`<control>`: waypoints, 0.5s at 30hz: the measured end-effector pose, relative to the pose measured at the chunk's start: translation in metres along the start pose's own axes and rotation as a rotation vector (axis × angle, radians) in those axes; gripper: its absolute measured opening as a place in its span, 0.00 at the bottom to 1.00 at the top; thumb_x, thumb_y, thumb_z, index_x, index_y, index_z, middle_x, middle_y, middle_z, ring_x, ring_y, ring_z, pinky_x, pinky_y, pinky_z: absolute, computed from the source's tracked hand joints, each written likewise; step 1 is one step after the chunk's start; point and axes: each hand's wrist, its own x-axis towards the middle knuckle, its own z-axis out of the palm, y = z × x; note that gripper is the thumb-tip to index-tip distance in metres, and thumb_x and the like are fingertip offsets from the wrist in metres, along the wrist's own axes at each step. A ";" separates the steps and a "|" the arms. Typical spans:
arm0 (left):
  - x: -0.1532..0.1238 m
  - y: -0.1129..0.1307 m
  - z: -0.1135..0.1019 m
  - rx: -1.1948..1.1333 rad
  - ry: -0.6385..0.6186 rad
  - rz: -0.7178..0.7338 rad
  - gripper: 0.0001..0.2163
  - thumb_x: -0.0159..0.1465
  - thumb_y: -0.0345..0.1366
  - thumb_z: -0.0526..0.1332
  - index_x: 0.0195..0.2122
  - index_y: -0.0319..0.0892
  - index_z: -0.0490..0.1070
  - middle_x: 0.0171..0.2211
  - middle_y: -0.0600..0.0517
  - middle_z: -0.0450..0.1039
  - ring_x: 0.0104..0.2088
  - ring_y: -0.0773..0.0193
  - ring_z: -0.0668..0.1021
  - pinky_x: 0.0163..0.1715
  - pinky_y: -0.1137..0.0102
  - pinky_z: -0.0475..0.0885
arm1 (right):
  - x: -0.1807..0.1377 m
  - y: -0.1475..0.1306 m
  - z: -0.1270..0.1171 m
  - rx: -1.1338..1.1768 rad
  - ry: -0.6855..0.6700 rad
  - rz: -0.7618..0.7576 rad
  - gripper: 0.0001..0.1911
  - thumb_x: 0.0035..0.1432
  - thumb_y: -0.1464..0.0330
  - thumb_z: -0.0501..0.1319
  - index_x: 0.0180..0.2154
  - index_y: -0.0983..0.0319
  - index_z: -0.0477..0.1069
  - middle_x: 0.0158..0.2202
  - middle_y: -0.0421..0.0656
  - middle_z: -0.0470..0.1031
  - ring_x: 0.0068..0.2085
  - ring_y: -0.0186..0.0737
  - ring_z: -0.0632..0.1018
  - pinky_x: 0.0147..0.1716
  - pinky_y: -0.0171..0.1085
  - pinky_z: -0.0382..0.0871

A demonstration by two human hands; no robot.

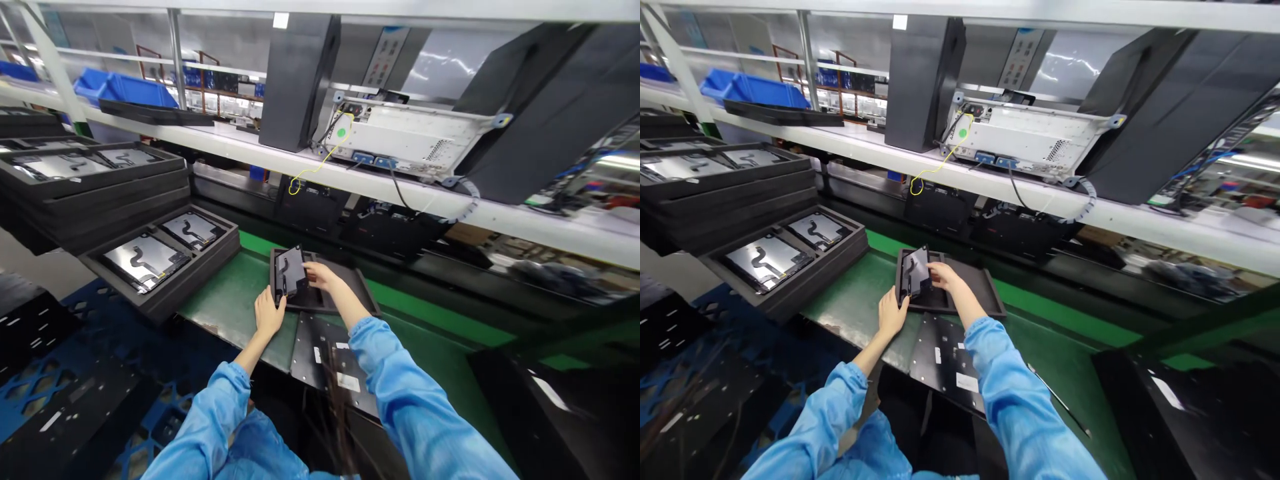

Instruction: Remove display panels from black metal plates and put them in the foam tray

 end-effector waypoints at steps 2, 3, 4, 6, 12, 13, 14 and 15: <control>0.001 -0.001 -0.001 -0.017 -0.005 0.000 0.33 0.76 0.53 0.52 0.72 0.31 0.63 0.67 0.29 0.71 0.69 0.40 0.73 0.70 0.46 0.65 | -0.015 0.008 0.008 -0.025 -0.058 -0.020 0.19 0.68 0.64 0.69 0.58 0.62 0.74 0.44 0.48 0.85 0.36 0.43 0.85 0.38 0.42 0.83; 0.001 -0.002 -0.002 -0.024 -0.010 0.002 0.33 0.77 0.53 0.52 0.72 0.32 0.64 0.68 0.30 0.72 0.69 0.41 0.73 0.70 0.46 0.65 | -0.022 0.012 0.011 -0.044 -0.068 -0.029 0.20 0.67 0.66 0.69 0.57 0.62 0.74 0.43 0.48 0.85 0.34 0.44 0.85 0.36 0.42 0.83; 0.001 -0.003 -0.003 -0.031 -0.019 0.007 0.32 0.77 0.52 0.52 0.72 0.34 0.64 0.67 0.31 0.72 0.69 0.42 0.73 0.71 0.47 0.64 | -0.026 0.016 0.013 -0.065 -0.061 -0.041 0.20 0.67 0.67 0.68 0.58 0.63 0.73 0.44 0.49 0.85 0.33 0.44 0.85 0.34 0.43 0.83; 0.001 -0.003 -0.006 -0.045 -0.046 0.025 0.28 0.78 0.51 0.52 0.71 0.38 0.66 0.67 0.35 0.74 0.68 0.47 0.75 0.73 0.49 0.61 | -0.031 0.020 0.009 -0.112 0.004 -0.072 0.19 0.69 0.67 0.65 0.59 0.63 0.72 0.49 0.52 0.84 0.35 0.45 0.85 0.33 0.42 0.83; 0.006 0.001 -0.010 -0.049 -0.097 0.045 0.21 0.77 0.46 0.54 0.65 0.46 0.74 0.61 0.42 0.80 0.64 0.51 0.78 0.75 0.48 0.56 | -0.025 0.005 -0.049 -0.359 0.297 -0.159 0.22 0.71 0.66 0.64 0.64 0.64 0.71 0.56 0.58 0.80 0.48 0.54 0.85 0.52 0.49 0.80; 0.007 0.001 -0.010 -0.045 -0.097 0.043 0.21 0.77 0.45 0.54 0.65 0.45 0.74 0.61 0.42 0.80 0.64 0.51 0.78 0.75 0.48 0.56 | -0.025 0.002 -0.055 -0.411 0.339 -0.167 0.23 0.72 0.66 0.63 0.65 0.65 0.71 0.55 0.59 0.80 0.52 0.57 0.84 0.57 0.53 0.77; 0.008 0.002 -0.011 -0.041 -0.097 0.043 0.21 0.77 0.45 0.54 0.65 0.45 0.74 0.61 0.42 0.80 0.64 0.51 0.78 0.74 0.48 0.57 | -0.026 -0.001 -0.058 -0.460 0.377 -0.176 0.24 0.73 0.66 0.62 0.66 0.66 0.69 0.56 0.61 0.80 0.56 0.61 0.82 0.61 0.56 0.73; 0.008 0.003 -0.011 -0.039 -0.097 0.045 0.21 0.77 0.45 0.55 0.65 0.45 0.74 0.61 0.42 0.80 0.64 0.51 0.79 0.74 0.48 0.57 | -0.028 -0.003 -0.057 -0.504 0.409 -0.186 0.25 0.73 0.67 0.61 0.68 0.66 0.67 0.56 0.63 0.79 0.60 0.64 0.79 0.64 0.58 0.69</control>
